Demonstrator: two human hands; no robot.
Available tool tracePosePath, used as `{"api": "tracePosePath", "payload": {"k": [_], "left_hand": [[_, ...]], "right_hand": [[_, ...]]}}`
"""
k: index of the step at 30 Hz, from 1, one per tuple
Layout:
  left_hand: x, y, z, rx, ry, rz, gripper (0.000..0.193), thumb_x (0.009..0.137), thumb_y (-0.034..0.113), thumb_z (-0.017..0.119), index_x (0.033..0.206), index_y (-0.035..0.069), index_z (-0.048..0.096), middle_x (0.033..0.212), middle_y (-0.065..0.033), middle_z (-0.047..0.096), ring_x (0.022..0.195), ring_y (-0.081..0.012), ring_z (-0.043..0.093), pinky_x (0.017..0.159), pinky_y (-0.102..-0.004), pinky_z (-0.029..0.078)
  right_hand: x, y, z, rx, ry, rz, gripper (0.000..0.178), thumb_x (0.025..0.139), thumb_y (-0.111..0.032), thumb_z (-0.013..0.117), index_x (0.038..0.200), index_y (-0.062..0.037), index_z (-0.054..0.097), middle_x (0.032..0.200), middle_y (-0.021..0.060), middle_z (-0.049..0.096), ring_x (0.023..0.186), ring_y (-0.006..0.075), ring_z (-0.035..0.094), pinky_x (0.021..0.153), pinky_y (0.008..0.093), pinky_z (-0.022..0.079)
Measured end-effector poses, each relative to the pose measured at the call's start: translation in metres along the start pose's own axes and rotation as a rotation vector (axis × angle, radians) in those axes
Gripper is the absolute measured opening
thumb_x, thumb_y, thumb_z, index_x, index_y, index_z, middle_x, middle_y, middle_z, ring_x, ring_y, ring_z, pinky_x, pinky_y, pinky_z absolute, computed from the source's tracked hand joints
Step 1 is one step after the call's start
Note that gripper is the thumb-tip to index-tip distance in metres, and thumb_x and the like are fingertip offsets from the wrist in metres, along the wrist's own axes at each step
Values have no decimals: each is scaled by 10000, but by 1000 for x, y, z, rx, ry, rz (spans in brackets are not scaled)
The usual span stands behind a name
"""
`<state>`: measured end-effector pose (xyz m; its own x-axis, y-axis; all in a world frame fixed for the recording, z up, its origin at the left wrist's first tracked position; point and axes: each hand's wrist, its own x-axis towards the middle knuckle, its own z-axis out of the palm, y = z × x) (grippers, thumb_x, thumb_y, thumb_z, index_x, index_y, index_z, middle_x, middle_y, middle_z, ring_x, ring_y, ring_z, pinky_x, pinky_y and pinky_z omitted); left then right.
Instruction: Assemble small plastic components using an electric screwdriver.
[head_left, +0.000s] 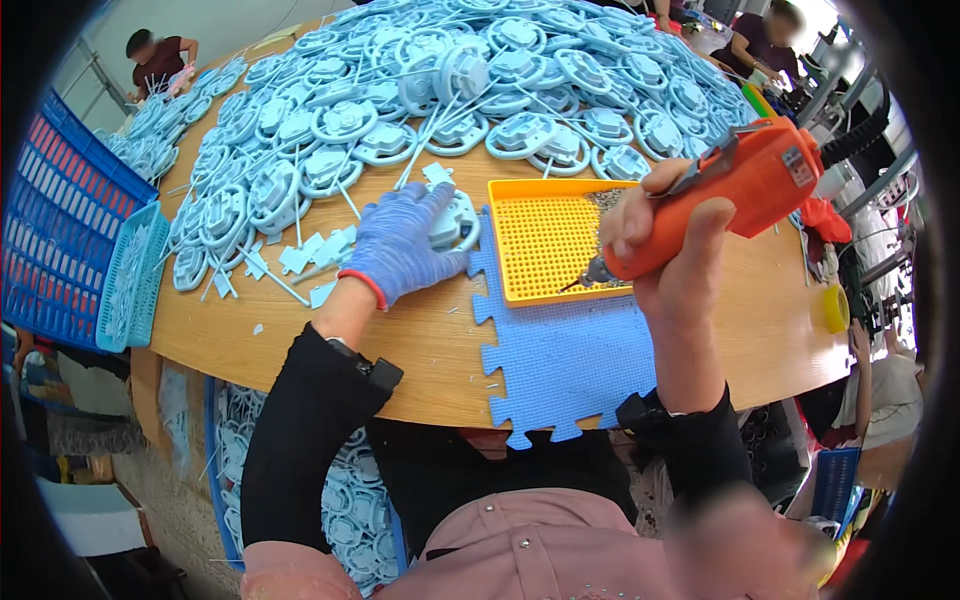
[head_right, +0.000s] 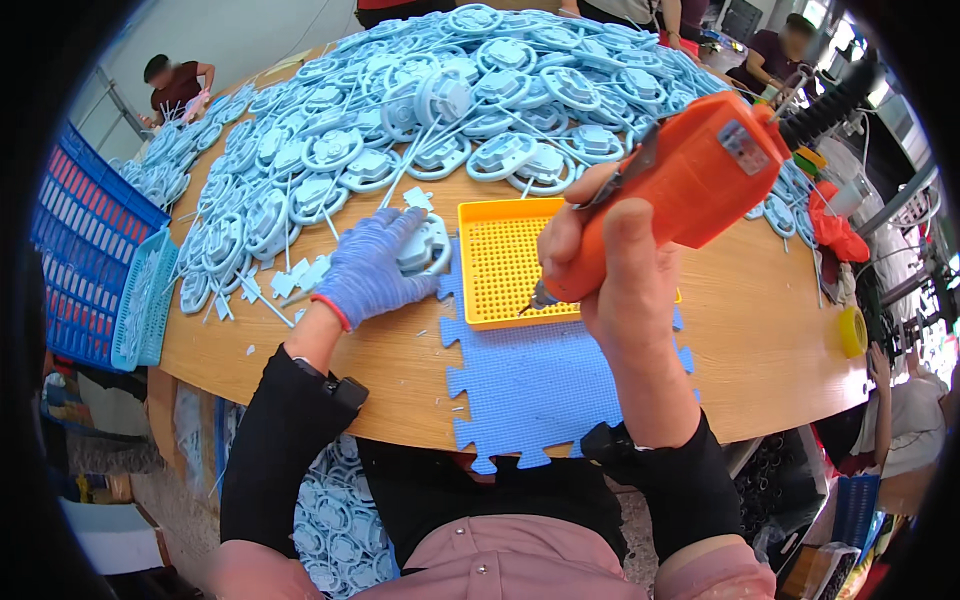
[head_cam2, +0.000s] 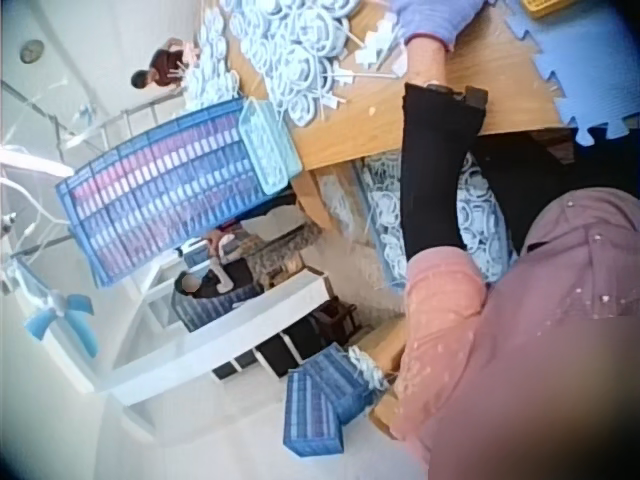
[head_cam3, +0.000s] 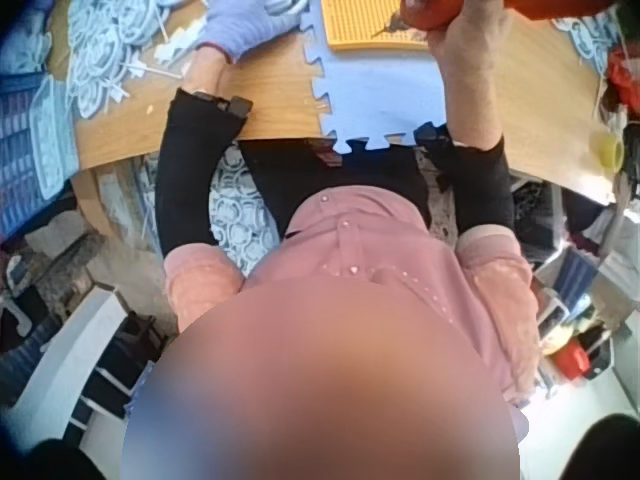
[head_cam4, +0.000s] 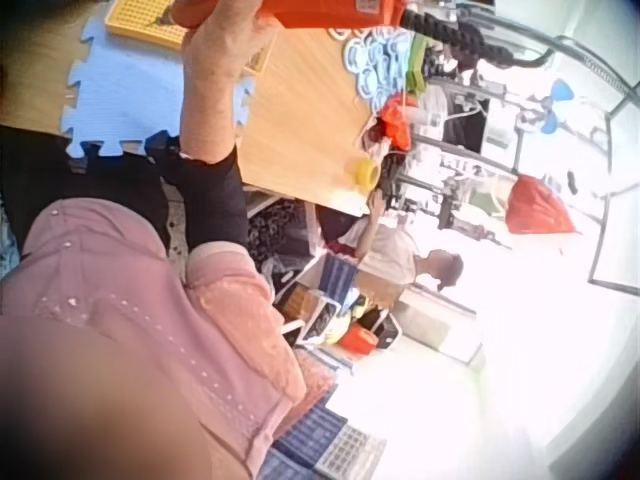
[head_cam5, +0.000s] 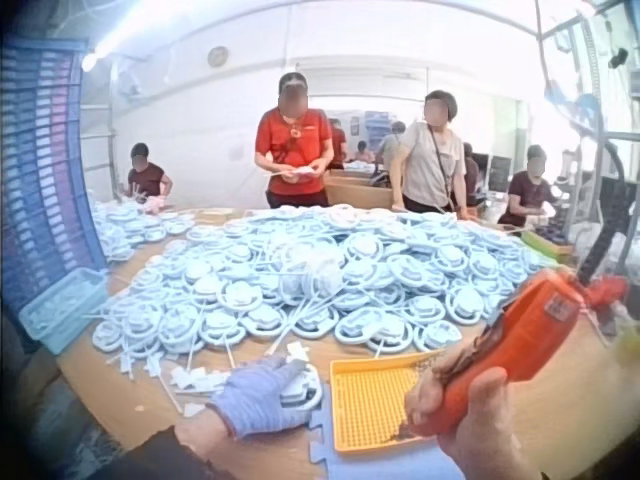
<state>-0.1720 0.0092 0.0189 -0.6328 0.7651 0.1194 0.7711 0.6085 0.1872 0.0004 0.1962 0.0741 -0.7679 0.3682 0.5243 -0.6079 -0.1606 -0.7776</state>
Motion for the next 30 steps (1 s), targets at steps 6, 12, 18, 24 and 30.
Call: {"api": "tracePosePath", "payload": {"k": [6,12,18,24,30], "left_hand": [[-16,0,20,18,263,91,603,681,438,724,1179,119,607,1121,-170,596,1008,-343,586,885,-447,438],[-73,67,-44,-38,316,99,658,668,453,713,1237,158,565,1083,-132,590,973,-312,572,935,-509,362],[-117,121,2,-1,209,172,666,653,487,732,1216,176,558,1138,-115,544,1027,-331,532,944,-599,310],[-118,124,13,-163,265,155,692,633,419,772,1206,82,578,1150,-134,573,1021,-356,531,994,-563,281],[-125,122,32,-345,253,93,769,602,415,815,1228,46,563,1026,-137,610,954,-338,551,966,-487,336]], "right_hand": [[-22,-3,-9,138,95,70,513,811,-503,699,991,-67,498,687,76,546,568,173,532,469,300,443],[-28,-25,-15,-7,106,-7,565,776,-554,707,988,-77,492,651,33,516,550,154,511,488,292,429],[-25,-31,-3,-25,84,-65,609,786,-608,657,1008,-66,489,656,42,514,545,162,501,479,298,434],[-32,-34,8,-33,27,-4,737,728,-742,572,1034,-74,508,643,13,479,536,167,472,520,306,398],[-54,-35,24,-151,-13,61,747,720,-742,575,977,-47,481,603,30,483,504,158,490,466,293,420]]}}
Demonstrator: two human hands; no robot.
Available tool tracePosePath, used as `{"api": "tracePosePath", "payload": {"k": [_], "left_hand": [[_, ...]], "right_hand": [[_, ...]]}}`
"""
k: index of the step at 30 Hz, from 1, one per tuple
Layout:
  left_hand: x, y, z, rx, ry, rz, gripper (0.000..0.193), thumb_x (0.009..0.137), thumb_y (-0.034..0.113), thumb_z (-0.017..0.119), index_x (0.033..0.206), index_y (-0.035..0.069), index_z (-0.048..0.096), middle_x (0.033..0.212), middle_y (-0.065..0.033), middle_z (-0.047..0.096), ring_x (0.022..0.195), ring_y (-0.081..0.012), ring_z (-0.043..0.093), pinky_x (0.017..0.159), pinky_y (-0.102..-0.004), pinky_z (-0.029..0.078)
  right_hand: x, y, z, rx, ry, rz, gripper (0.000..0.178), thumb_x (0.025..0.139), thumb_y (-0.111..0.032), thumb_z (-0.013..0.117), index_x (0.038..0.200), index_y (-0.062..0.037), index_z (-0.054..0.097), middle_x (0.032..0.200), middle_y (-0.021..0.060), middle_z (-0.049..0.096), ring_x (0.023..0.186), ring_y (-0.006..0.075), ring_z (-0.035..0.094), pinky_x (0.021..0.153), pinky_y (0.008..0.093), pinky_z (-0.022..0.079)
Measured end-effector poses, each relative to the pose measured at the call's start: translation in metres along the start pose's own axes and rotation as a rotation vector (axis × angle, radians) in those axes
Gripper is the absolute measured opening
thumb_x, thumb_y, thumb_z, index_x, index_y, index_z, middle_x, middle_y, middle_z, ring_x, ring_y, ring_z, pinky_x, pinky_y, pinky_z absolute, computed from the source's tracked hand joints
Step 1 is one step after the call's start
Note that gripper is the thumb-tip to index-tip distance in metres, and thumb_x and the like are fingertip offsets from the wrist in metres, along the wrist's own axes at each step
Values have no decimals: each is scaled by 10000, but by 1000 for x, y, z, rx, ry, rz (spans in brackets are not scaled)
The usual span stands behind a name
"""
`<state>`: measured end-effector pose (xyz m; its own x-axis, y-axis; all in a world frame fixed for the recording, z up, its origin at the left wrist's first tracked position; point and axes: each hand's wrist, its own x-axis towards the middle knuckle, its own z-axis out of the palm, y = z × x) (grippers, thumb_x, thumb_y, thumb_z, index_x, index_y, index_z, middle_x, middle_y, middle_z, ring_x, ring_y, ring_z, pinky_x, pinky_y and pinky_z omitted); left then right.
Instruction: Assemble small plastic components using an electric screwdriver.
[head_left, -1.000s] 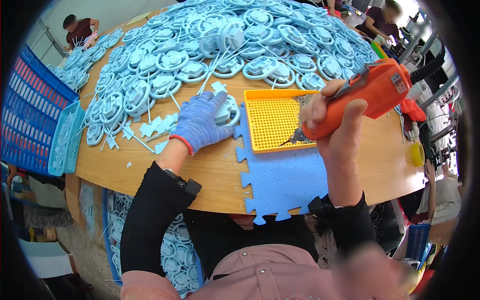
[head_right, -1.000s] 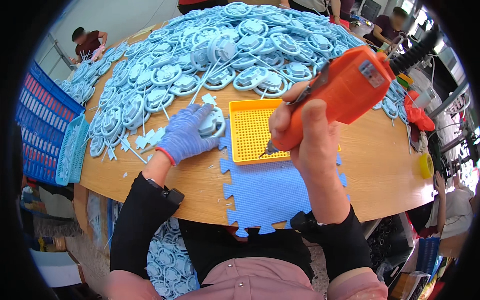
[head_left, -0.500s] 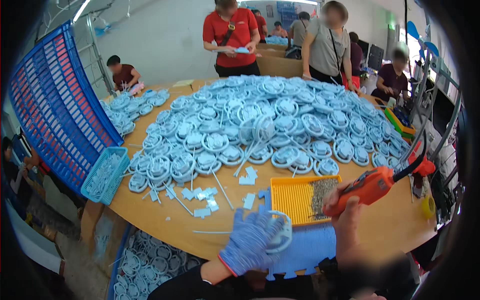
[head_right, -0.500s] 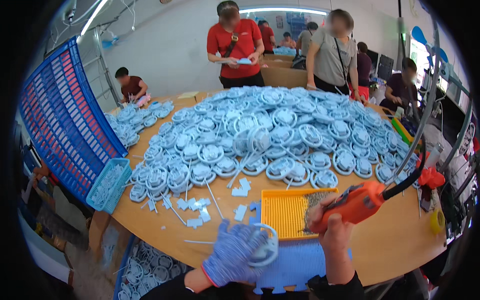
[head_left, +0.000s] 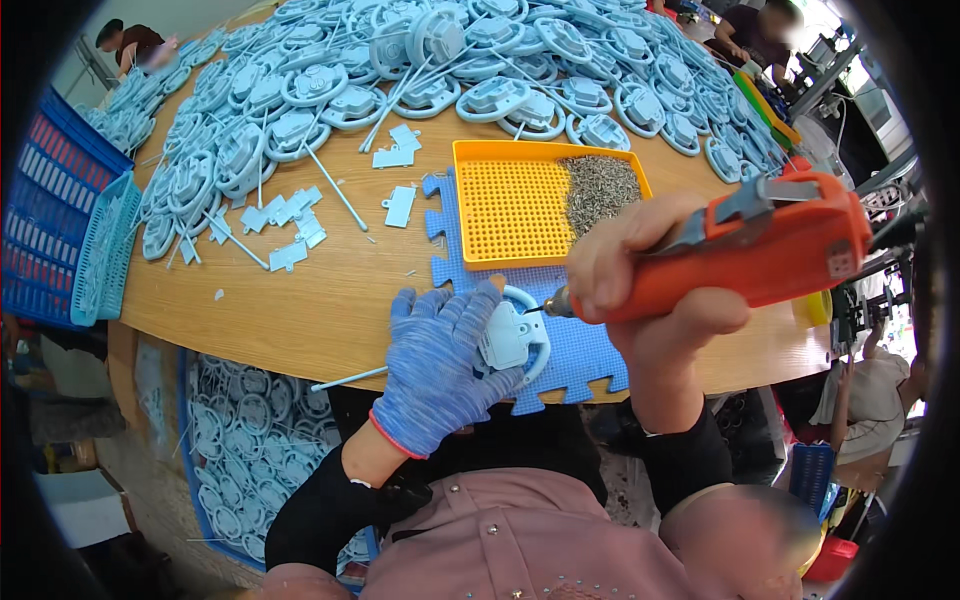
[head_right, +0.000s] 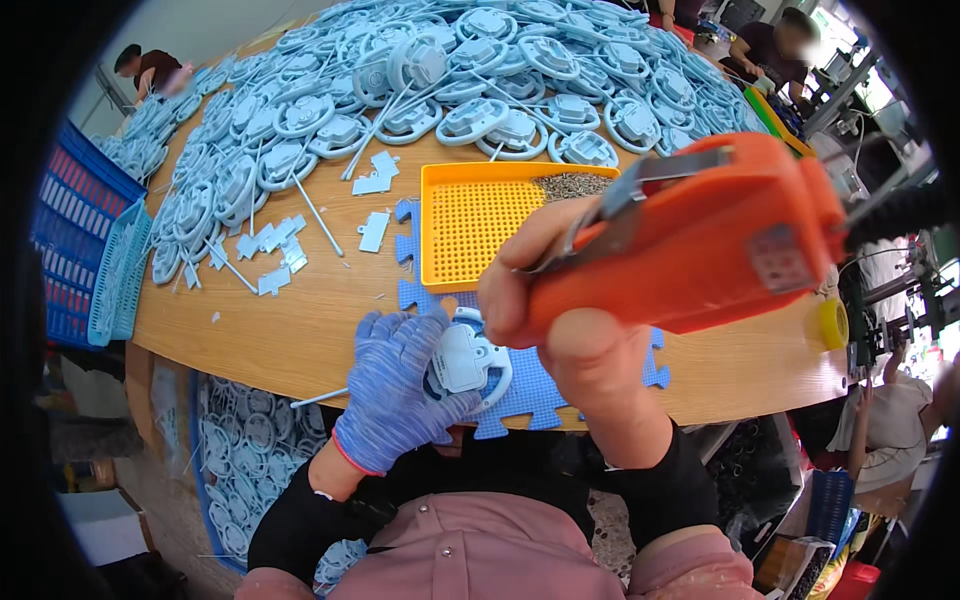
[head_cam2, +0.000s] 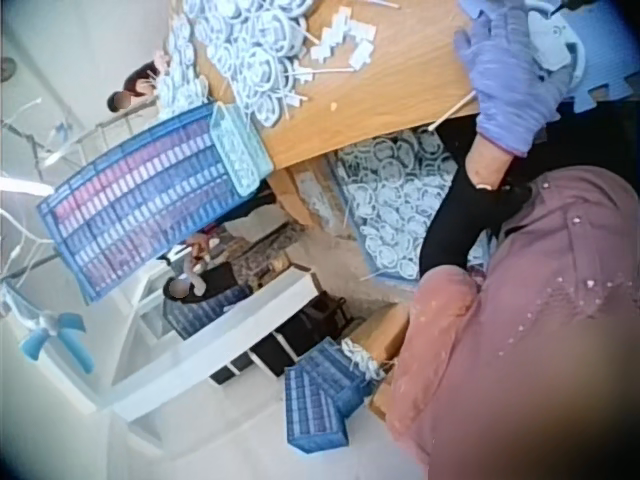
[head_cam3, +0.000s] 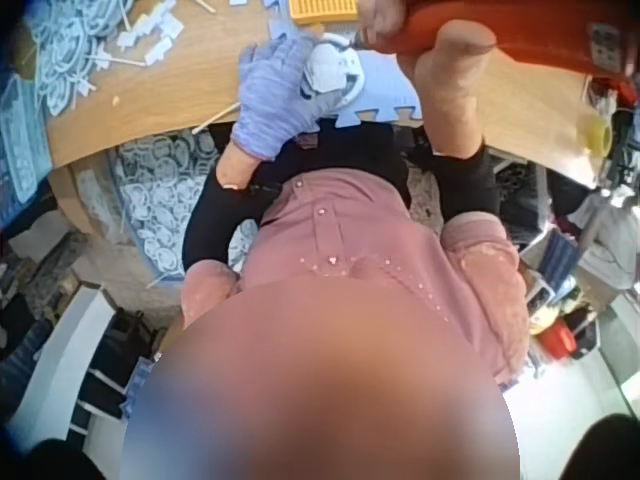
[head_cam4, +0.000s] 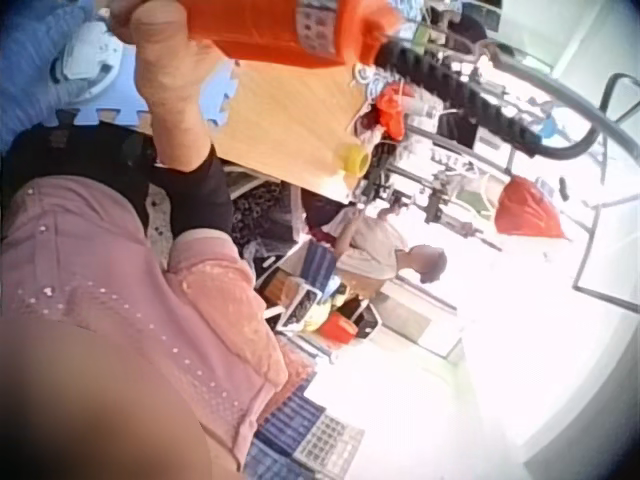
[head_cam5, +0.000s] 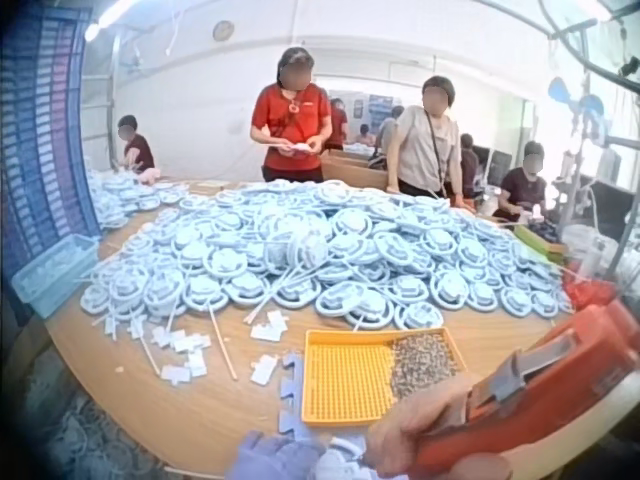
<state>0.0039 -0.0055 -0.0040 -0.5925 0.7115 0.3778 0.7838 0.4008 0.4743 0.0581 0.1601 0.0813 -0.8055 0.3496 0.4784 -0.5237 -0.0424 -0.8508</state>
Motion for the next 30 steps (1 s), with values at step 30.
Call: {"api": "tracePosePath", "payload": {"k": [30], "left_hand": [[3,7,-3,-29,-73,-53,718,697,458,727,1276,82,530,1110,-122,602,1027,-328,523,991,-537,291]], "right_hand": [[-5,24,6,151,-249,121,583,752,-574,720,878,-66,462,577,21,493,470,137,482,465,268,393]]}}
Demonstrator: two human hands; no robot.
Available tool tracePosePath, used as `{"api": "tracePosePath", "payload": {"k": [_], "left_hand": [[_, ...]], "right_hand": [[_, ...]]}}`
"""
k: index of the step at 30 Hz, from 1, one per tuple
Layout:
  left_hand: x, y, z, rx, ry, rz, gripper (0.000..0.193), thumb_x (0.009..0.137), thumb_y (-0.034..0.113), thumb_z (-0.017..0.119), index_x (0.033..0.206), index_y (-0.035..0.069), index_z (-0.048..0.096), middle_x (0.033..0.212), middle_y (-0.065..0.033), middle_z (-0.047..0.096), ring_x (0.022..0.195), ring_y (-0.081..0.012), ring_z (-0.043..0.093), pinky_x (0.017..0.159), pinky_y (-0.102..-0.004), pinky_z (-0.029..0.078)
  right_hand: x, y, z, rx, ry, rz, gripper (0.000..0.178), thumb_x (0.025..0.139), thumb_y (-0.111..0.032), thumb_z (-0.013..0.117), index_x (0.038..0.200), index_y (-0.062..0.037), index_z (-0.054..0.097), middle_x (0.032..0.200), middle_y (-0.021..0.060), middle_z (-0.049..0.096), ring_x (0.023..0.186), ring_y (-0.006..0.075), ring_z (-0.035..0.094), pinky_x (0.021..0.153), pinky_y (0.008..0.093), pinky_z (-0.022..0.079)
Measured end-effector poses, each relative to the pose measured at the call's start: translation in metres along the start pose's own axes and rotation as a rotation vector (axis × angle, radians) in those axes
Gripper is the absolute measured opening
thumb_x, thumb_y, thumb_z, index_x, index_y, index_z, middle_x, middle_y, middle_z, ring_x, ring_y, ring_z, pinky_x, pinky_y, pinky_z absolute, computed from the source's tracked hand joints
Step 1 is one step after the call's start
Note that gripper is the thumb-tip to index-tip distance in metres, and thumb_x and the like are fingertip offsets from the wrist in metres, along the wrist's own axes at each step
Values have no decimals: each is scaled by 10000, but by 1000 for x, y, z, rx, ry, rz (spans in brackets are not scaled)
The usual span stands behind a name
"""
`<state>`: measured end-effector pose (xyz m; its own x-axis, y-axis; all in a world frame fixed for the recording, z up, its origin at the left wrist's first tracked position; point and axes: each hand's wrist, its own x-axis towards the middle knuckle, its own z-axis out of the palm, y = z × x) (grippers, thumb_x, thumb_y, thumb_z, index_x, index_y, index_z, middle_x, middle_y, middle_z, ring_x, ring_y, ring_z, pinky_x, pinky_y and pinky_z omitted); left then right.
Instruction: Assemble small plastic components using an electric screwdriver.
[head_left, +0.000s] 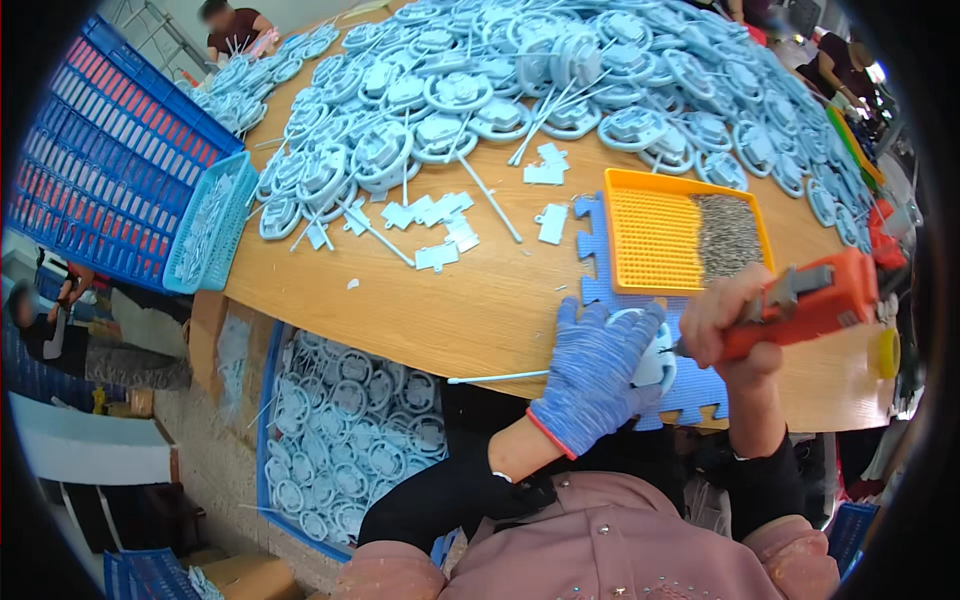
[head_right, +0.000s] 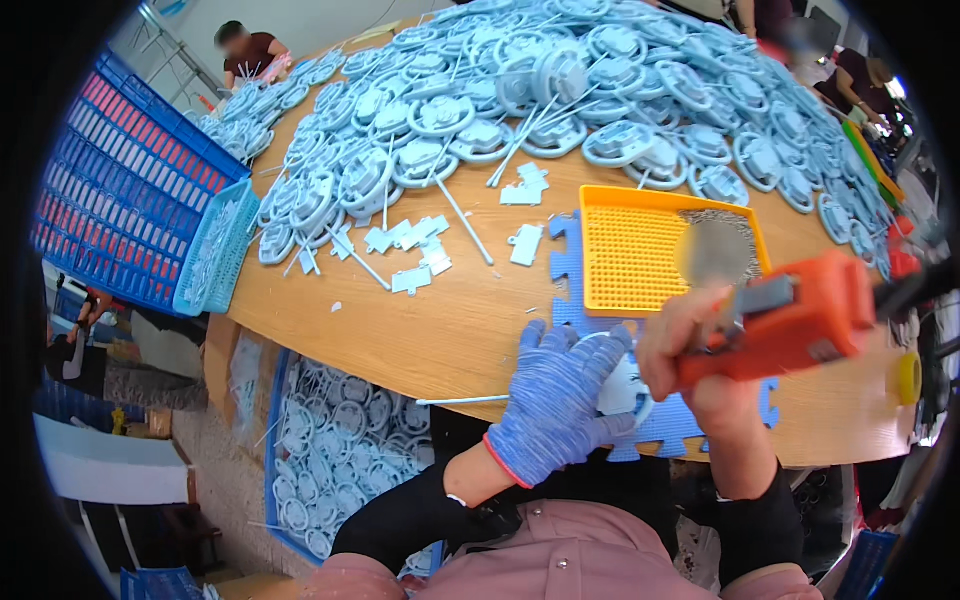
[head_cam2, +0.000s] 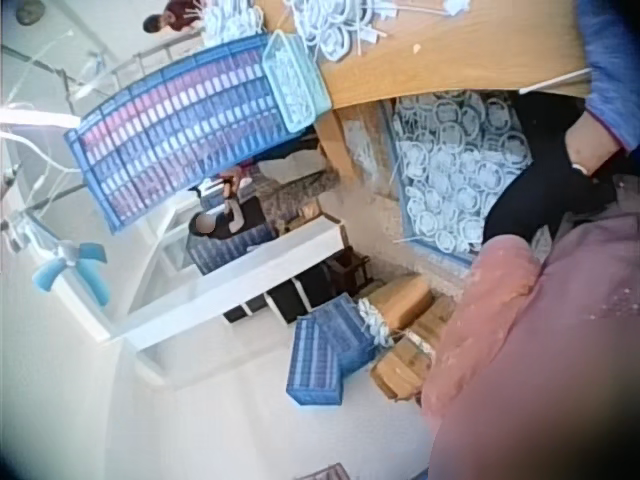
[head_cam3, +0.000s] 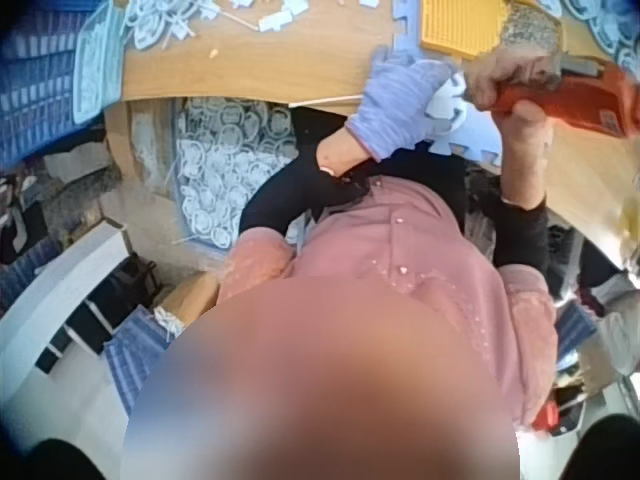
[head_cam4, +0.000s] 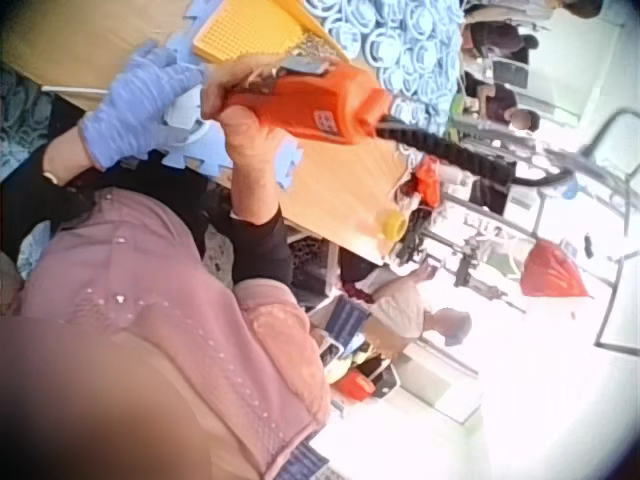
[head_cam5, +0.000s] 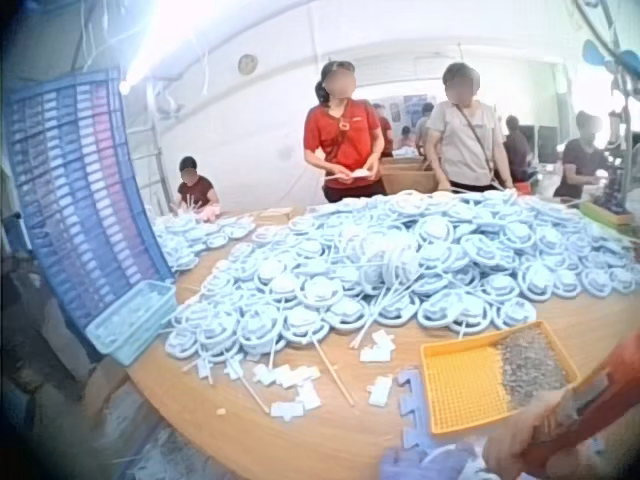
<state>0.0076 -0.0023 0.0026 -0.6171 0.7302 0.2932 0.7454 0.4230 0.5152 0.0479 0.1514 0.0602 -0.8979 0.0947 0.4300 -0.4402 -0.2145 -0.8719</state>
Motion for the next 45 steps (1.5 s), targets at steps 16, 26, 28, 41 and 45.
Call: {"api": "tracePosePath", "payload": {"k": [16,26,28,41,45], "left_hand": [[89,-241,-146,759,205,-571,889,702,554,699,1436,169,376,1475,-178,338,1348,-428,296,1060,-620,222],[-9,-246,-143,665,224,-726,876,644,427,796,1378,114,435,1428,-204,363,1290,-395,359,1036,-521,337],[-13,-251,-141,631,340,-602,731,656,264,794,1303,77,509,1364,-213,431,1196,-390,441,1009,-431,389],[-77,-109,-210,845,205,-619,617,690,245,723,1227,11,530,1264,-218,496,1170,-420,456,968,-480,377],[-78,-110,-177,635,-23,-541,830,629,478,774,1289,49,511,1386,-226,395,1300,-455,323,1043,-596,228]], "right_hand": [[55,8,-31,-4,242,-114,600,784,-652,619,927,-90,470,595,-2,457,480,131,448,434,276,366],[61,12,-77,-107,215,-163,610,786,-619,647,961,-75,435,608,-2,470,469,106,438,442,225,382],[66,22,-75,-104,203,-184,587,801,-611,637,965,-83,440,610,-10,456,475,95,424,441,218,369],[47,-6,-76,-141,230,-219,595,798,-600,652,955,-61,456,622,9,486,491,108,469,424,231,384],[61,6,-64,-50,231,-202,590,797,-600,653,932,-65,444,609,11,479,482,115,471,443,243,401]]}}
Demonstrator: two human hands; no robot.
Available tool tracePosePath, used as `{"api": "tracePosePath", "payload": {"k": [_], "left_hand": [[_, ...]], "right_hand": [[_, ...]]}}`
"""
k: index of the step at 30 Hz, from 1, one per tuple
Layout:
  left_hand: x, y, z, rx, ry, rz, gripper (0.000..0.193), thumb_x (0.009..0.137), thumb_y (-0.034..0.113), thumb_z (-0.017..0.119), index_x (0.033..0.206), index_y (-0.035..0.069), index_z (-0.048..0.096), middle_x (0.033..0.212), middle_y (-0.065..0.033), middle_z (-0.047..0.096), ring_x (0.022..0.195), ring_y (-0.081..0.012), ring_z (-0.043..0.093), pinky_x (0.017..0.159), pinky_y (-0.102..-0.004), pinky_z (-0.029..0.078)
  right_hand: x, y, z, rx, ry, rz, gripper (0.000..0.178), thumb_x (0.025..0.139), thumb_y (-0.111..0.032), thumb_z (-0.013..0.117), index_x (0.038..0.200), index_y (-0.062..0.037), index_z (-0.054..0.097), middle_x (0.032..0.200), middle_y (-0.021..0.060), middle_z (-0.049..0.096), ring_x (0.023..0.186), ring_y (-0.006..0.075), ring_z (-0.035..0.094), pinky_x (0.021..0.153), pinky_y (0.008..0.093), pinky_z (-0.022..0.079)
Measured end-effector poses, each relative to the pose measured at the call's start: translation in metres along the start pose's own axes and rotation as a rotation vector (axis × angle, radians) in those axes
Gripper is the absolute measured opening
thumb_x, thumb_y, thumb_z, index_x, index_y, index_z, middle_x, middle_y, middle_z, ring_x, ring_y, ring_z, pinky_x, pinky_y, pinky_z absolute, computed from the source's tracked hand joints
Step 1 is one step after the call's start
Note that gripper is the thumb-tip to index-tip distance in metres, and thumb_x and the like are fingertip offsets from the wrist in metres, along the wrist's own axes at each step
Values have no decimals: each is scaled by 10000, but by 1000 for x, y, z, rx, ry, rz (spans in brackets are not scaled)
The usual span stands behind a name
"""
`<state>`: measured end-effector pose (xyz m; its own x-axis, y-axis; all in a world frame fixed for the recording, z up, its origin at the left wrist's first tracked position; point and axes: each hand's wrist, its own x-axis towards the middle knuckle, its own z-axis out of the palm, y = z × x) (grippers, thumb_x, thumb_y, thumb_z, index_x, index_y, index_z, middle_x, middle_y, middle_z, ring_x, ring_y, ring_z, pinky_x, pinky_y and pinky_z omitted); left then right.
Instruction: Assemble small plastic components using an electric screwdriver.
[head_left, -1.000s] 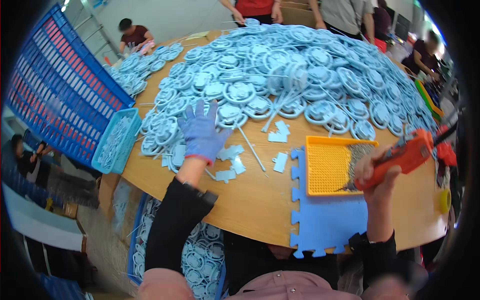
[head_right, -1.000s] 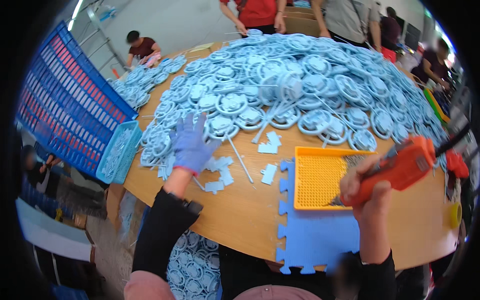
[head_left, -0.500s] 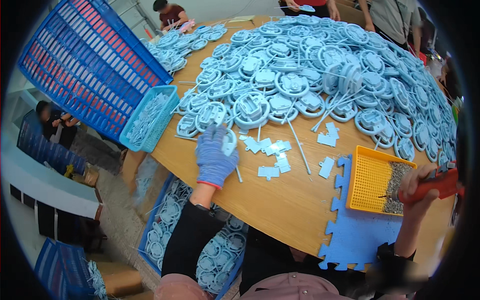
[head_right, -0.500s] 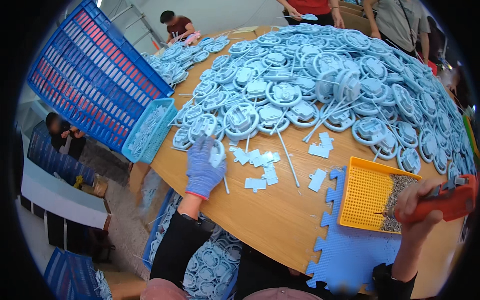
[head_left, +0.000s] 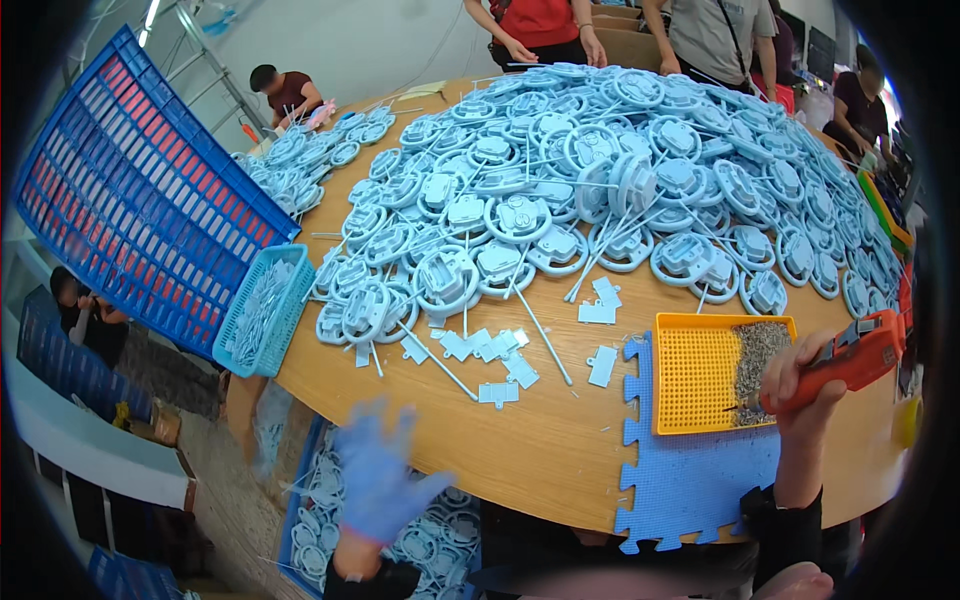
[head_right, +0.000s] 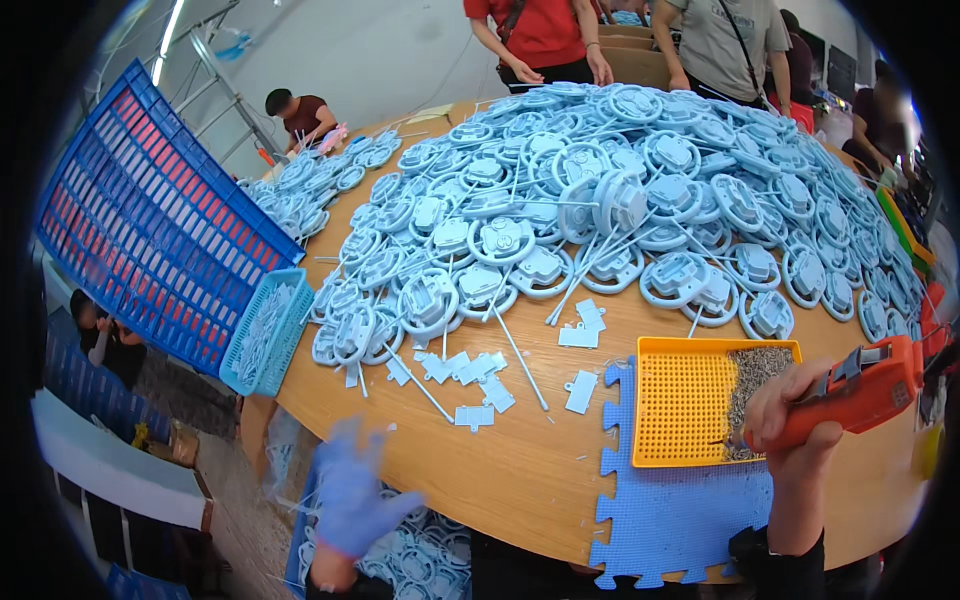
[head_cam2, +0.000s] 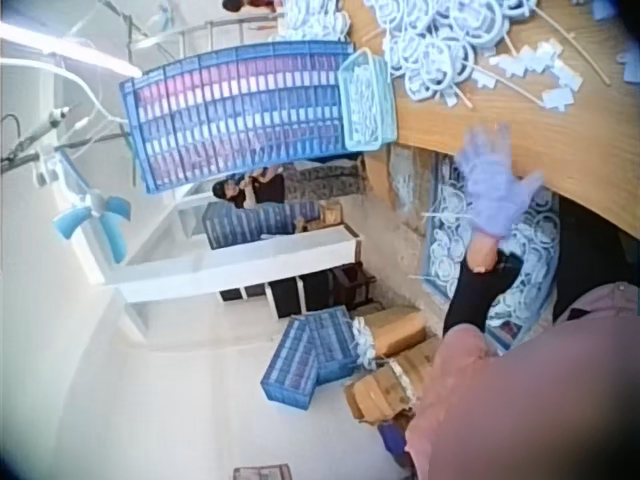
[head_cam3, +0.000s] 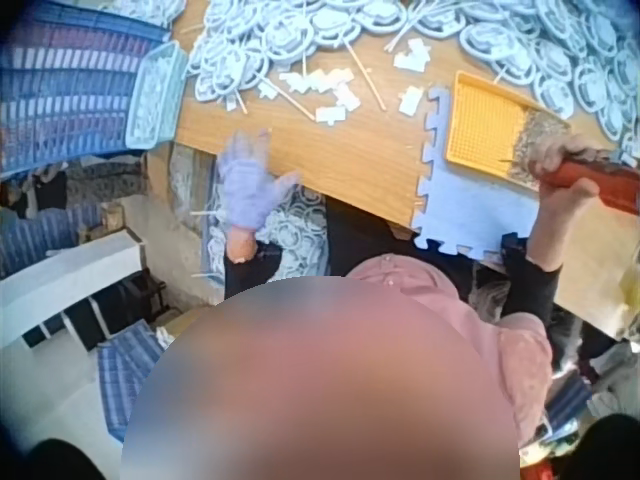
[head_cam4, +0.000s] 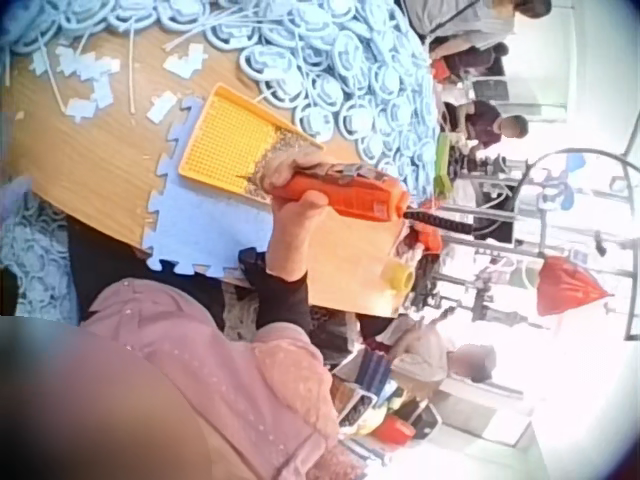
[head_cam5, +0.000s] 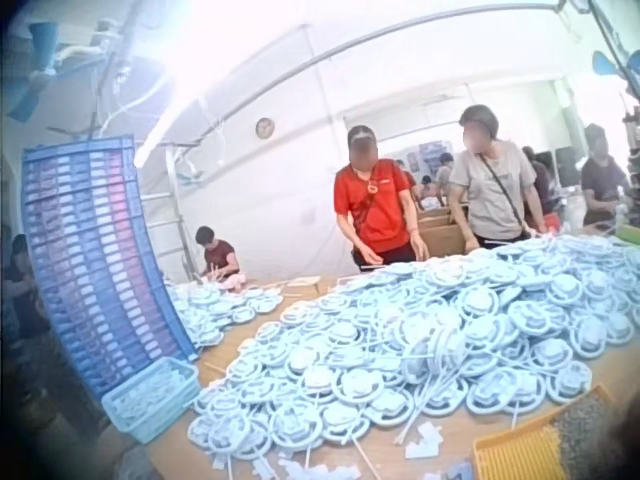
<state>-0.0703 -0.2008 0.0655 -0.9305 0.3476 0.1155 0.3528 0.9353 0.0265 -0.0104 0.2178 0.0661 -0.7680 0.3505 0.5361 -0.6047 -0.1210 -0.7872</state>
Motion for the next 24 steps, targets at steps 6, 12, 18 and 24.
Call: {"api": "tracePosePath", "payload": {"k": [6,12,18,24], "left_hand": [[164,49,64,43,19,380,855,654,605,712,1373,210,471,1449,-202,347,1375,-463,211,1108,-584,147],[256,-25,55,163,-29,328,763,708,532,688,1362,197,482,1446,-196,357,1367,-460,241,1106,-558,200],[318,66,58,130,158,295,674,743,348,693,1347,137,483,1250,-179,533,1141,-344,503,1000,-479,374],[317,95,92,-456,-8,517,555,800,187,662,1325,83,513,1262,-189,535,1122,-312,542,955,-384,436]], "right_hand": [[-8,-16,11,-26,-2,-8,593,789,-599,663,930,-64,447,602,18,482,481,130,474,446,251,408],[-13,-22,-13,-41,70,-3,606,763,-588,694,923,-56,450,579,27,502,435,143,478,416,262,424],[1,-15,-19,-37,88,-20,594,761,-580,700,902,-57,457,557,24,500,431,145,489,400,266,425],[5,-8,-31,-2,61,-25,591,761,-564,714,935,-48,484,567,35,508,444,154,496,409,267,420]]}}
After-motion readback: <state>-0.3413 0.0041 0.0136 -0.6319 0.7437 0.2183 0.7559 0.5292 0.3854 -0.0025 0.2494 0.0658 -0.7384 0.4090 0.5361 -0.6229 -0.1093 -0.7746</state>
